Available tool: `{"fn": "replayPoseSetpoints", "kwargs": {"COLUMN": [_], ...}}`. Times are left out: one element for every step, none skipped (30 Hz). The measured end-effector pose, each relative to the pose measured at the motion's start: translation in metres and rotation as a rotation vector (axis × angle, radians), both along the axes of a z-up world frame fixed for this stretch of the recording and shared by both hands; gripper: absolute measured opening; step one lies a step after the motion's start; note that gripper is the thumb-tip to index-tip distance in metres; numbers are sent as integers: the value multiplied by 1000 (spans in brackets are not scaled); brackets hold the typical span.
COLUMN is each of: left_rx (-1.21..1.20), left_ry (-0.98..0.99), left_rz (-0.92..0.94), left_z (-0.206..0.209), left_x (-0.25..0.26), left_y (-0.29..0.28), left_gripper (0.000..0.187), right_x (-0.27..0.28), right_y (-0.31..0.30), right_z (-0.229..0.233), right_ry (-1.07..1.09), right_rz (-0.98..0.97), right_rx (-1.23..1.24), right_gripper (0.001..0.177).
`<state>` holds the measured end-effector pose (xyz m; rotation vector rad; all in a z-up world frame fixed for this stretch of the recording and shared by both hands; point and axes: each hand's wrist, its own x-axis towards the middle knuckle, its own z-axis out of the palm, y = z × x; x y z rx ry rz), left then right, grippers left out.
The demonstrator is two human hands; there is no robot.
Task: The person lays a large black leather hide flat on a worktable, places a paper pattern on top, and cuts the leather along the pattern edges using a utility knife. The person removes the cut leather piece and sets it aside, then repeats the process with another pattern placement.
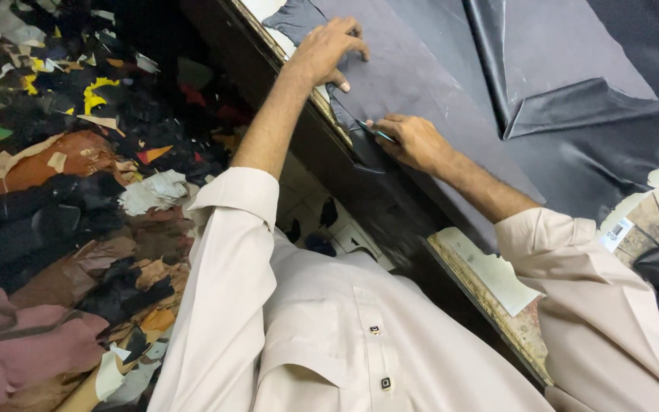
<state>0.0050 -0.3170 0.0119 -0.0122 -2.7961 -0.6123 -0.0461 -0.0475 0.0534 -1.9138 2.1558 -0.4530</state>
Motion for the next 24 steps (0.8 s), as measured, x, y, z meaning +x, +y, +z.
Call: {"fn": "replayPoseSetpoints", "kwargs": {"left_rx": [-6, -10, -13, -6, 0, 8, 0, -10, -19, -16, -13, -12, -17, -19, -20, -19, -18, -17, -24, -32, -39, -32, -25, -18], "left_ry": [18, 33, 47, 33, 19, 7, 18, 29, 41, 37, 33, 29, 30, 29, 28, 15, 2, -10, -12, -15, -18, -16, -14, -13], "left_rz": [8, 13, 18, 6, -6, -21, -29, -34, -39, -37, -34, -30, -23, -15, -6, -8, -9, -10, 1, 10, 20, 19, 19, 20], "left_z": [2, 2, 2, 2, 2, 3, 3, 3, 4, 4, 4, 5, 6, 5, 4, 4, 4, 4, 4, 4, 4, 4, 5, 6], "left_x": [-1, 0, 1, 1, 1, 1, 1, 1, 1, 2, 2, 2, 1, 2, 2, 2, 2, 1, 1, 2, 2, 1, 1, 1], "left_y": [0, 0, 0, 1, 0, -1, -1, -1, -1, -2, -1, -2, -2, 0, 1, 1, 1, 1, 1, 2, 2, 2, 2, 2], "left_gripper": [63, 63, 63, 63, 63, 63, 64, 64, 64, 64, 64, 64, 64, 64, 65, 64, 63, 63, 63, 63, 63, 63, 63, 63], "right_x": [1, 3, 5, 5, 6, 7, 9, 9, 11, 13, 15, 17, 18, 19, 20, 20, 20, 19, 19, 20, 22, 24, 26, 29], "right_y": [8, 16, 24, 33, 41, 51, 60, 68, 77, 85, 94, 102, 111, 121, 131, 141, 152, 164, 176, 189, 202, 214, 227, 240], "right_z": [1, 1, 1, 2, 2, 3, 3, 4, 6, 7, 8, 9, 9, 9, 8, 6, 3, 0, -3, -7, -10, -13, -13, -13], "right_ry": [17, 30, 18, 8, -1, -3, -5, -4, -10, -16, -23, -17, -11, -7, 8, 22, 36, 55, 73, 90, 91, 95, 99, 109], "right_rz": [-2, -6, -22, -40, -58, -47, -35, -21, -37, -50, -64, -75, -87, -97, -112, -127, -142, -151, -160, -171, -184, -196, -208, -212], "right_rx": [9, 21, 48, 74, 100, 69, 37, 4, 34, 63, 91, 103, 115, 131, 163, 194, 225, 243, 260, 277, 281, 284, 288, 295], "right_gripper": [34, 33, 34, 35, 36, 36, 36, 36, 36, 36, 37, 37, 37, 37, 38, 39, 40, 42, 44, 46, 47, 49, 50, 49]}}
